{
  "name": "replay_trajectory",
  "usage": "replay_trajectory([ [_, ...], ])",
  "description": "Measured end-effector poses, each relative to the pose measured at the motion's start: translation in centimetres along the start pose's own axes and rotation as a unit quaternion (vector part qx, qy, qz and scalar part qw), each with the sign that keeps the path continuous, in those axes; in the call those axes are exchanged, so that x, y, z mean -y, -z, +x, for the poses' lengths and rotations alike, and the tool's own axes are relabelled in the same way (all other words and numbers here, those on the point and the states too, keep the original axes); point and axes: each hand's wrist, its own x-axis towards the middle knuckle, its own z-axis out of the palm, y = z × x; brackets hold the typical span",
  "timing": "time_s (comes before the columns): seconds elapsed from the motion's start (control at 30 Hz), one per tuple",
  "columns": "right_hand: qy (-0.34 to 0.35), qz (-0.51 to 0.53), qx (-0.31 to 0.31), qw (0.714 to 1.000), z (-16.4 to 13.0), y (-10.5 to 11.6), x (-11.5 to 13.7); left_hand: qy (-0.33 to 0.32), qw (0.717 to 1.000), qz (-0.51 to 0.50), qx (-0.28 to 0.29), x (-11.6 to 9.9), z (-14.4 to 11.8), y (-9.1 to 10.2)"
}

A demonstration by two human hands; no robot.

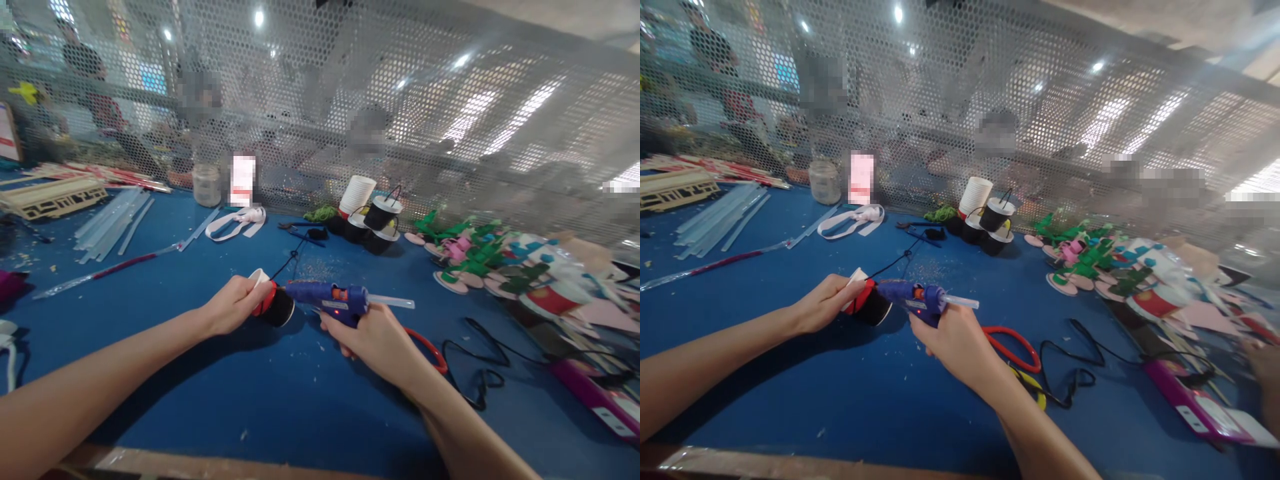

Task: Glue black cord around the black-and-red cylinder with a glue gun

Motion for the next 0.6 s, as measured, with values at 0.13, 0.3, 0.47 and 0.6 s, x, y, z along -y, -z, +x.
replay_trajectory([
  [0.13,-0.013,-0.011,-0.002,1.0,0.25,-0.02,0.15,-0.009,1.0,0.019,0.0,0.07,0.0,0.02],
  [0.3,-0.001,-0.017,0.014,1.0,-0.28,0.07,0.25,0.012,1.0,0.02,-0.001,-0.01,0.0,0.05],
  [0.47,0.007,-0.01,-0.006,1.0,0.02,-0.07,0.26,0.002,1.0,0.022,0.002,-0.07,-0.01,0.08],
  [0.6,-0.002,-0.006,0.006,1.0,-0.03,0.09,0.48,0.001,1.0,0.018,0.0,0.09,0.04,0.05],
])
